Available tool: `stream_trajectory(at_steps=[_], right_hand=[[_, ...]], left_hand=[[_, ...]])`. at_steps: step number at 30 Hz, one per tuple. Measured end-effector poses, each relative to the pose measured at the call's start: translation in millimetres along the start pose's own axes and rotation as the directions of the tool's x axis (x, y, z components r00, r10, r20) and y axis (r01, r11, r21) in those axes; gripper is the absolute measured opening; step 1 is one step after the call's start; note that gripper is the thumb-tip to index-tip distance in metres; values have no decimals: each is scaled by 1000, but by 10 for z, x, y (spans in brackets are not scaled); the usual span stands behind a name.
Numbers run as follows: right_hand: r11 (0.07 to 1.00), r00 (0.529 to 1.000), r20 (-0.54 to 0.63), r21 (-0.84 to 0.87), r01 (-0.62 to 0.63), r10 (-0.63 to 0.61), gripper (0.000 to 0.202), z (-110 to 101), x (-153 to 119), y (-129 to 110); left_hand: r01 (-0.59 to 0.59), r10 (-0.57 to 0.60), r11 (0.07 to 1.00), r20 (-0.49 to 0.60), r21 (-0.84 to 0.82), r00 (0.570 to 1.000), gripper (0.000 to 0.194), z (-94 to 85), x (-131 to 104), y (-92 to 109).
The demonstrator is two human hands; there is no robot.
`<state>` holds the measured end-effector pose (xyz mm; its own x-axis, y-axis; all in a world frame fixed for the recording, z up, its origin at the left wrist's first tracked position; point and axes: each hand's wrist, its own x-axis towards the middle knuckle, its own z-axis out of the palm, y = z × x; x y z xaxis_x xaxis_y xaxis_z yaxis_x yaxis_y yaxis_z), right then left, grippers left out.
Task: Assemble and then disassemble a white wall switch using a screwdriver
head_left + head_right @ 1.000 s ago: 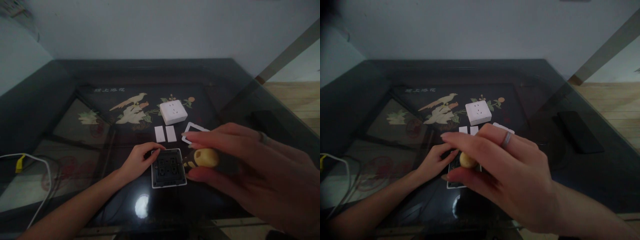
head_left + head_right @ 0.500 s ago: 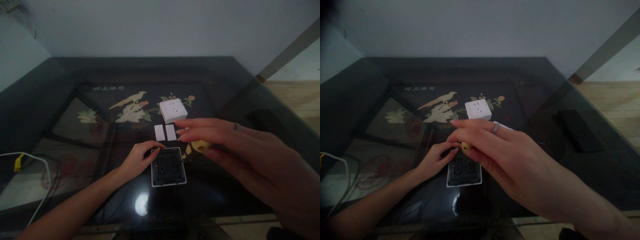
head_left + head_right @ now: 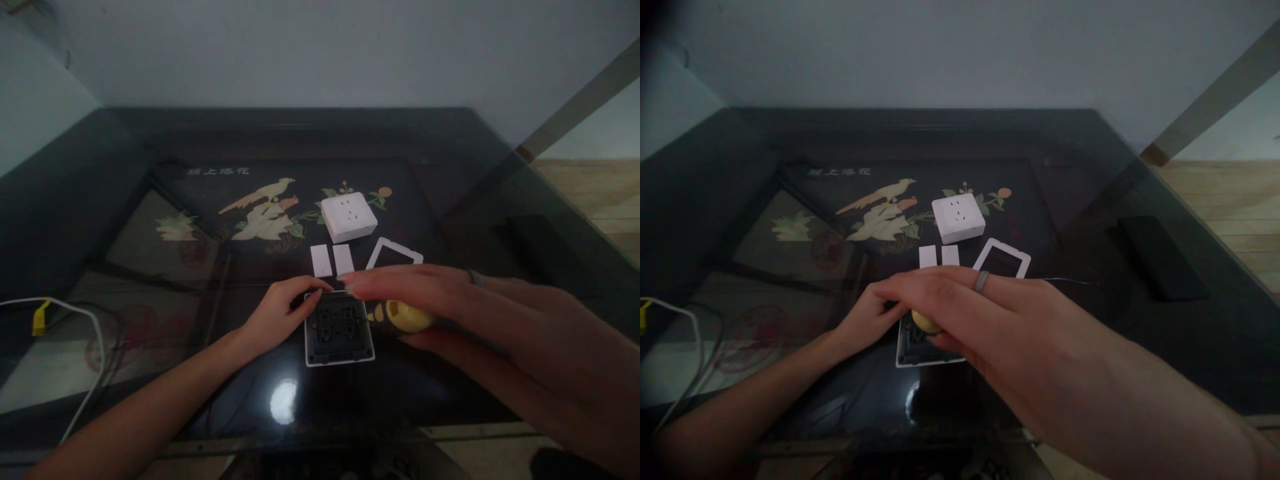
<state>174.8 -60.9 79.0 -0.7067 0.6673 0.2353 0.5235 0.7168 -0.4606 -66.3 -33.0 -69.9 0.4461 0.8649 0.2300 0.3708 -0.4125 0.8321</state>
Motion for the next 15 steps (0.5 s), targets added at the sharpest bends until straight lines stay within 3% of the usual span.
stream_trajectory(at_steps=[2, 7, 9, 15], right_hand=[[1000, 1000, -3, -2, 23, -23, 37, 10, 24, 21], [988, 961, -271, -150, 21, -61, 22, 133, 78, 4], [988, 951, -308, -155, -16, -33, 22, 135, 75, -6], [997, 993, -113, -70, -43, 35, 33, -31, 13, -1]], left_hand=[[-3, 3, 1000, 0, 4, 1000, 21, -3, 2, 13], [-1, 1, 1000, 17, 16, 1000, 20, -11, 6, 43], [7, -7, 1000, 22, 24, 1000, 20, -14, 2, 42], [15, -16, 999, 32, 30, 999, 21, -15, 0, 33]])
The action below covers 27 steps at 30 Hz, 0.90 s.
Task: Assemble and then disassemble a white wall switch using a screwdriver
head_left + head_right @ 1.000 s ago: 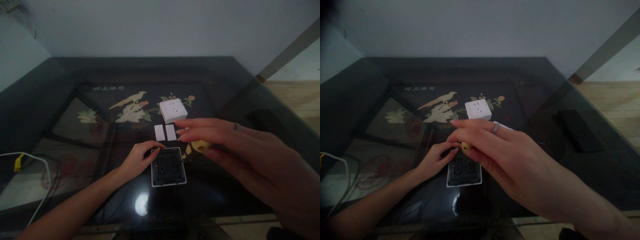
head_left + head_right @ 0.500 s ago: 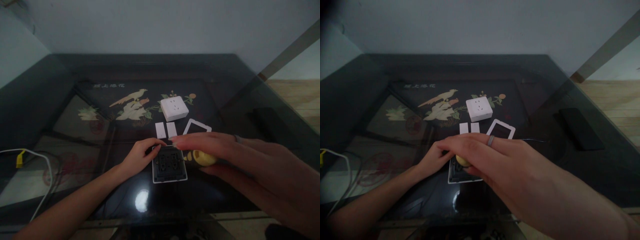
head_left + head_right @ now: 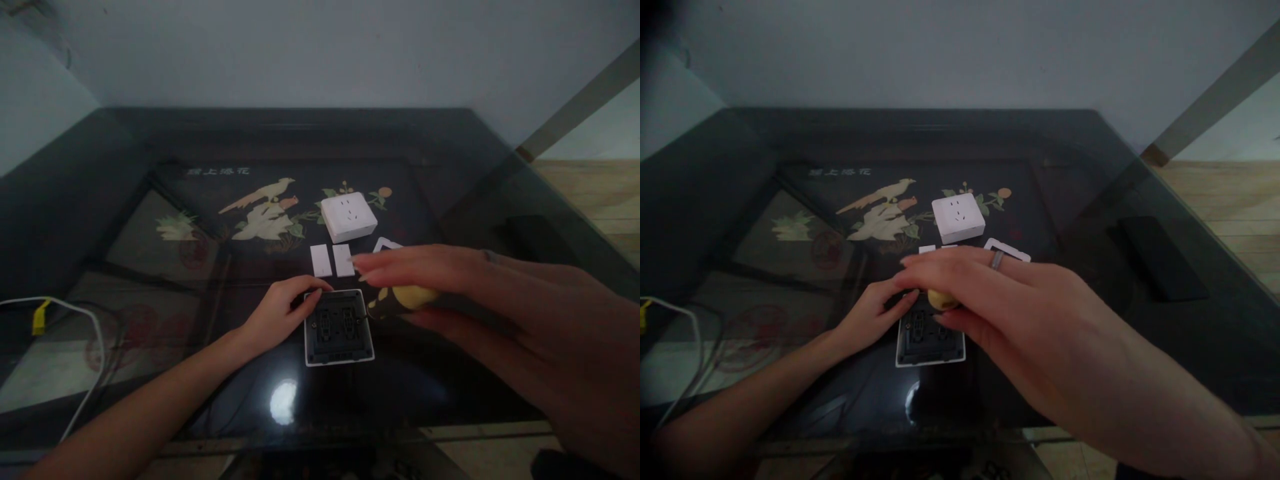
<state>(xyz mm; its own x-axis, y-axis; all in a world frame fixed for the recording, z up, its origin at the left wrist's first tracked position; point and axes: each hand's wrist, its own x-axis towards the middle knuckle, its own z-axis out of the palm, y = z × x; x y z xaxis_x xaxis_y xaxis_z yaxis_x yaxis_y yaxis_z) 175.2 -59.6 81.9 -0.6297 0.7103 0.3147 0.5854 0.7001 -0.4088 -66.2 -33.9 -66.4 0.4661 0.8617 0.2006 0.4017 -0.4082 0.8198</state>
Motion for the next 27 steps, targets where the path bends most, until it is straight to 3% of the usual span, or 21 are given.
stream_trajectory(at_steps=[4, 8, 13, 14, 16, 18, 20, 22, 27], right_hand=[[995, 994, -79, -80, 65, -71, 25, 73, 7, 9], [995, 983, -181, -102, 12, -31, 19, 161, 34, -14], [999, 1000, -2, 33, -1, 1, 34, 55, 4, -9], [999, 999, 34, 42, 9, -11, 33, 44, -4, -1], [998, 998, 26, 27, 50, -51, 27, 62, -10, 13], [997, 995, -65, -26, 74, -75, 21, 113, 1, 18], [997, 987, -146, -57, 54, -62, 18, 155, 22, 11], [999, 988, -154, -33, 23, -28, 21, 156, 38, 1], [999, 1000, -24, 43, -18, 19, 35, 80, 42, 21]], left_hand=[[-11, 11, 1000, 1, 1, 1000, 21, 1, 5, -6], [-12, 12, 1000, 9, 11, 1000, 21, 2, 3, -12], [-62, 62, 998, 21, 26, 998, 24, 4, -65, 76], [-86, 84, 996, 43, 31, 996, 32, 7, -89, 106], [-120, 114, 992, 123, 47, 986, 66, 19, -136, 165], [-129, 109, 988, 214, 81, 971, 99, 37, -171, 207], [-122, 85, 984, 263, 127, 961, 110, 57, -189, 227], [-114, 68, 980, 262, 164, 963, 107, 75, -192, 231], [-127, 86, 976, 220, 179, 972, 93, 104, -181, 207]])
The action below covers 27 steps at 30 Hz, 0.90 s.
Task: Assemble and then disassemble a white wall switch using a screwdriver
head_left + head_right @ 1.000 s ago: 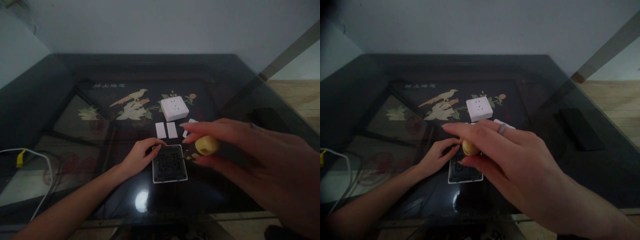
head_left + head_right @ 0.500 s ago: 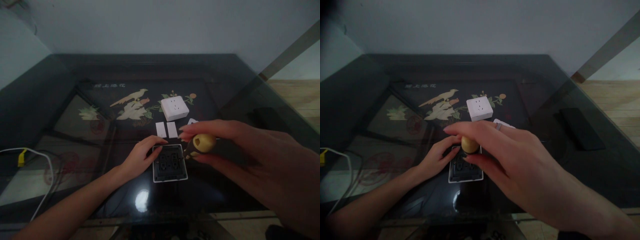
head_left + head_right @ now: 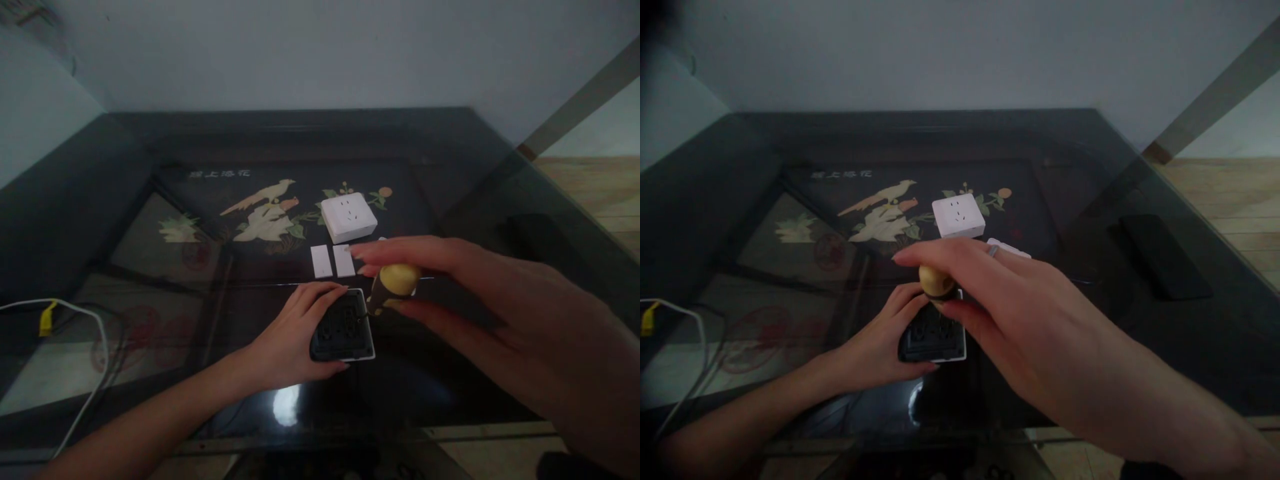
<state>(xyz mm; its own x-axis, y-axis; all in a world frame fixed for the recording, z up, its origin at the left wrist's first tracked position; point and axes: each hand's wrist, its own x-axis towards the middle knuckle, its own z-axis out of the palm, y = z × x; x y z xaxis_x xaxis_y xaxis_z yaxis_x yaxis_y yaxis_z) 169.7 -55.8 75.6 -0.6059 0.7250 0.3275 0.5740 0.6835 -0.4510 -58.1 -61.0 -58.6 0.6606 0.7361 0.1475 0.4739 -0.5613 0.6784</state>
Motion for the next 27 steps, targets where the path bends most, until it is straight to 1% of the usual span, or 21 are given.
stream_trajectory(at_steps=[2, 3, 5, 7, 8, 10, 11, 13, 14, 15, 16, 19, 21, 23, 25, 27], right_hand=[[999, 1000, -2, -23, 30, -30, 29, 24, 11, 26], [997, 997, -45, -50, 53, -55, 25, 51, 21, 39], [991, 981, -172, -112, 73, -92, 20, 112, 46, 53], [989, 964, -253, -144, 46, -82, 18, 147, 66, 51], [990, 965, -254, -142, 24, -60, 20, 145, 72, 45], [993, 980, -196, -118, -8, -15, 30, 110, 71, 32], [995, 988, -157, -103, -10, -7, 33, 83, 66, 28], [997, 996, -83, -78, 19, -25, 33, 39, 52, 32], [996, 997, -69, -80, 36, -42, 29, 30, 47, 38], [994, 995, -83, -98, 52, -60, 25, 32, 44, 44], [989, 990, -119, -133, 61, -77, 21, 45, 43, 49], [971, 965, -241, -235, 46, -104, 15, 106, 48, 38], [968, 964, -252, -250, 15, -80, 16, 117, 45, 15], [975, 975, -220, -219, -34, -15, 25, 82, 32, -5], [985, 988, -153, -167, -48, 22, 33, 23, 16, -6], [993, 997, -77, -121, -12, 3, 33, -20, 4, 6]], left_hand=[[-4, 3, 1000, -19, -15, 1000, 94, 14, 2, -20], [-5, 5, 1000, -29, -23, 1000, 94, 22, 2, -32], [-4, 3, 999, -45, -34, 999, 94, 33, 0, -58], [-2, 0, 999, -51, -42, 999, 94, 33, -3, -79], [-4, 2, 999, -51, -52, 999, 95, 28, -4, -86], [-16, 10, 995, -57, -95, 998, 93, 6, -3, -89], [-17, 9, 992, -64, -127, 998, 85, -9, 0, -88], [-3, -17, 980, -98, -199, 995, 57, -42, 13, -86], [17, -45, 973, -119, -230, 992, 43, -58, 23, -89], [39, -77, 966, -139, -256, 987, 34, -71, 36, -98], [61, -107, 959, -156, -275, 982, 30, -83, 49, -111], [119, -174, 949, -170, -293, 970, 27, -103, 89, -167], [139, -193, 948, -172, -286, 966, 27, -107, 105, -198], [143, -196, 950, -175, -277, 965, 27, -108, 112, -211], [134, -188, 952, -179, -275, 966, 27, -105, 113, -211], [124, -179, 954, -186, -274, 966, 27, -101, 110, -209]])
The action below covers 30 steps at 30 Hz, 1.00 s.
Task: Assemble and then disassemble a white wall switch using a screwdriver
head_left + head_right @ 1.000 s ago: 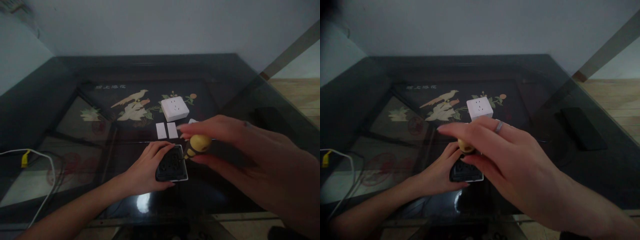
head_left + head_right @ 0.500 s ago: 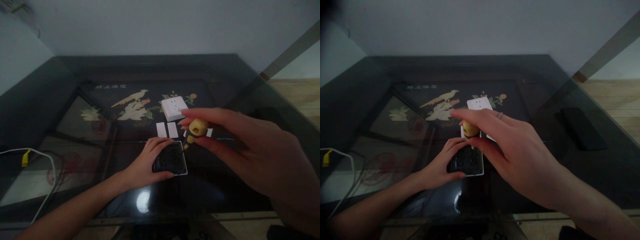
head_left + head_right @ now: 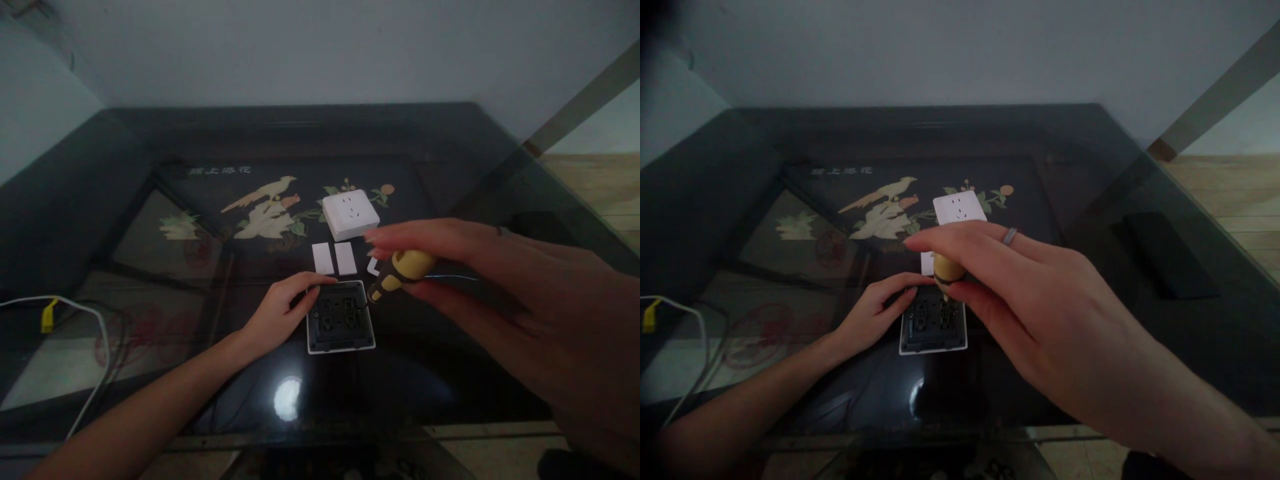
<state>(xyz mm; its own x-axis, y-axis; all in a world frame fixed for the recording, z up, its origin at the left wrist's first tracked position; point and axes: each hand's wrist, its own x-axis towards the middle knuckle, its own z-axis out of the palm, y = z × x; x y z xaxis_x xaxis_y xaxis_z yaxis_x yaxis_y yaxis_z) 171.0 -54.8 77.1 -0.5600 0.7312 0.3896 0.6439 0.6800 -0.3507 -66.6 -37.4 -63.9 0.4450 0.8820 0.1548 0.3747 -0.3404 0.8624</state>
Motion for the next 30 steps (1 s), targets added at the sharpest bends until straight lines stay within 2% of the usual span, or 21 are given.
stream_trajectory(at_steps=[2, 5, 7, 9, 11, 14, 16, 18, 21, 24, 27, 29, 30], right_hand=[[999, 999, -15, -1, 36, -36, 25, 7, -1, 12], [996, 987, -152, -83, 39, -51, 19, 89, 7, 0], [992, 980, -196, -122, 21, -45, 18, 131, 11, -17], [996, 987, -160, -87, 3, -17, 27, 122, 9, -26], [1000, 998, -65, -17, -22, 21, 35, 69, -2, -24], [999, 998, 59, 51, -11, 8, 37, -1, -24, -13], [999, 999, 37, 25, 26, -27, 28, 14, -31, -14], [997, 997, -56, -43, 57, -59, 21, 70, -23, -23], [997, 989, -146, -80, 21, -32, 17, 134, 1, -31], [1000, 998, -66, 16, -6, 7, 33, 84, 3, -9], [999, 998, 59, 50, 10, -13, 35, -5, -26, 20], [999, 997, 57, 13, 42, -42, 28, -17, -41, 21], [998, 999, 16, -22, 52, -52, 25, -4, -42, 15]], left_hand=[[-7, 7, 1000, -7, -2, 1000, 26, 4, -3, -4], [-12, 12, 1000, -1, -4, 1000, 26, 5, -4, -12], [-12, 12, 1000, 2, -2, 1000, 26, 4, -2, -13], [-13, 13, 1000, -2, 1, 1000, 26, 3, 0, -9], [-12, 12, 1000, -2, 4, 1000, 26, 5, 3, -3], [-14, 14, 1000, 1, 7, 1000, 26, 9, 6, -3], [-17, 17, 1000, -1, 6, 1000, 26, 12, 7, -10], [-17, 17, 1000, -3, 4, 1000, 26, 14, 7, -18], [-13, 13, 1000, 4, 4, 1000, 26, 13, 5, -21], [-5, 5, 1000, 23, 4, 1000, 27, 8, 4, -16], [-17, 17, 1000, 25, 9, 1000, 27, 8, 2, -22], [-35, 35, 999, 13, 11, 999, 27, 13, 2, -33], [-40, 40, 999, 8, 9, 999, 27, 15, 3, -38]])
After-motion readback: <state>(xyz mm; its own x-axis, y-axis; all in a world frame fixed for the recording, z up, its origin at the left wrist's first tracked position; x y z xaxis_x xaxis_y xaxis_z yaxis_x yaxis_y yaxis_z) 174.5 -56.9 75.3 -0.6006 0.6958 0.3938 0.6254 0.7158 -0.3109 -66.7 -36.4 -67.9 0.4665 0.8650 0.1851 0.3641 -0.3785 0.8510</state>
